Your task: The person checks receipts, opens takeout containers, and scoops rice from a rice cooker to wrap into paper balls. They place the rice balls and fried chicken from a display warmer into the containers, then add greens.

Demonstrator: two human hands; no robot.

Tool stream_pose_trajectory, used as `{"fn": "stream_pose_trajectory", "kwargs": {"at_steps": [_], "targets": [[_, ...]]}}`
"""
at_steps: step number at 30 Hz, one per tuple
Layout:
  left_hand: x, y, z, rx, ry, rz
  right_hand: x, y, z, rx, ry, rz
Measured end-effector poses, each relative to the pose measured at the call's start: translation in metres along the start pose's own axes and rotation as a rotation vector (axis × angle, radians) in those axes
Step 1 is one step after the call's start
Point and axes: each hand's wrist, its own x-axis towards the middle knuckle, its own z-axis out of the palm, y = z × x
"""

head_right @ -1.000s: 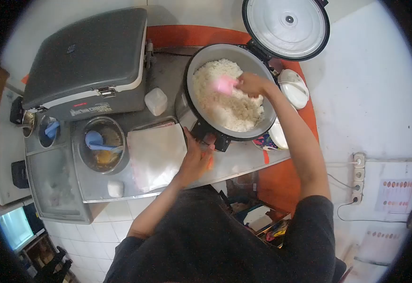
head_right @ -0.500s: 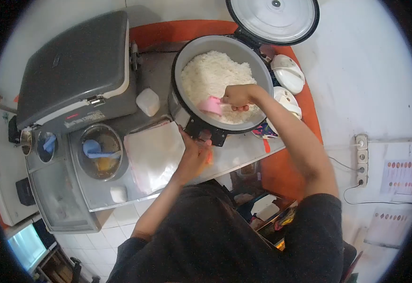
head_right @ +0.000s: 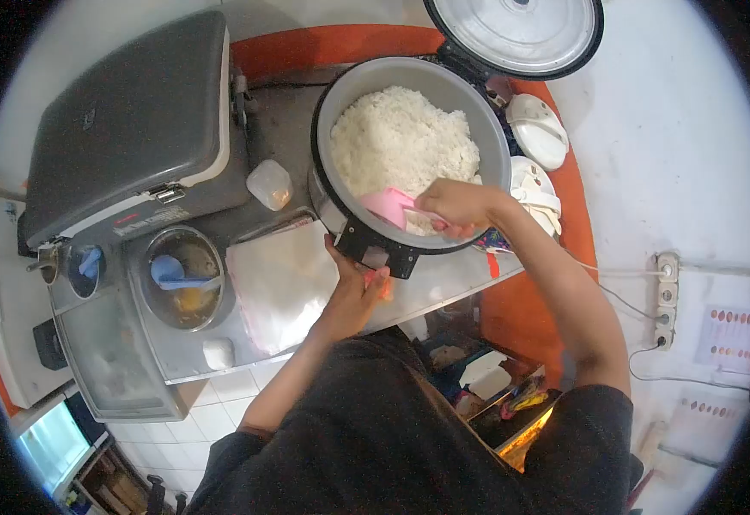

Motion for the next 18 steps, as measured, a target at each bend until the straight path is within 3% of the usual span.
{"fn": "stream_pose_trajectory", "kwargs": {"at_steps": [3, 5, 8, 12, 14, 15, 17, 18], "targets": [[-0.001, -0.006, 0.006, 0.011, 0.015, -0.020, -0.012, -0.022, -0.003, 0.165, 0.060, 0.188], [-0.003, -0.009, 0.006, -0.021, -0.002, -0.023, -0.006, -0.020, -0.017, 0.260, -0.085, 0.208], [0.003, 0.002, -0.003, -0.033, 0.016, -0.064, 0.018, 0.013, -0.005, 0.177, -0.012, 0.001], [-0.001, 0.020, -0.013, -0.251, -0.032, -0.061, -0.006, -0.019, -0.014, 0.224, -0.032, 0.170], [0.006, 0.011, 0.001, 0.000, 0.112, 0.050, -0.011, -0.003, -0.016, 0.074, 0.024, 0.108], [0.007, -0.010, 0.018, 0.396, 0.250, 0.118, -0.009, 0.013, -0.011, -0.034, 0.044, 0.053], [0.003, 0.014, 0.018, -0.054, 0.195, -0.249, 0.001, 0.037, -0.007, -0.202, 0.096, -0.023], [0.009, 0.002, 0.019, -0.068, 0.245, -0.218, 0.015, 0.037, -0.008, -0.271, 0.140, -0.047]]}}
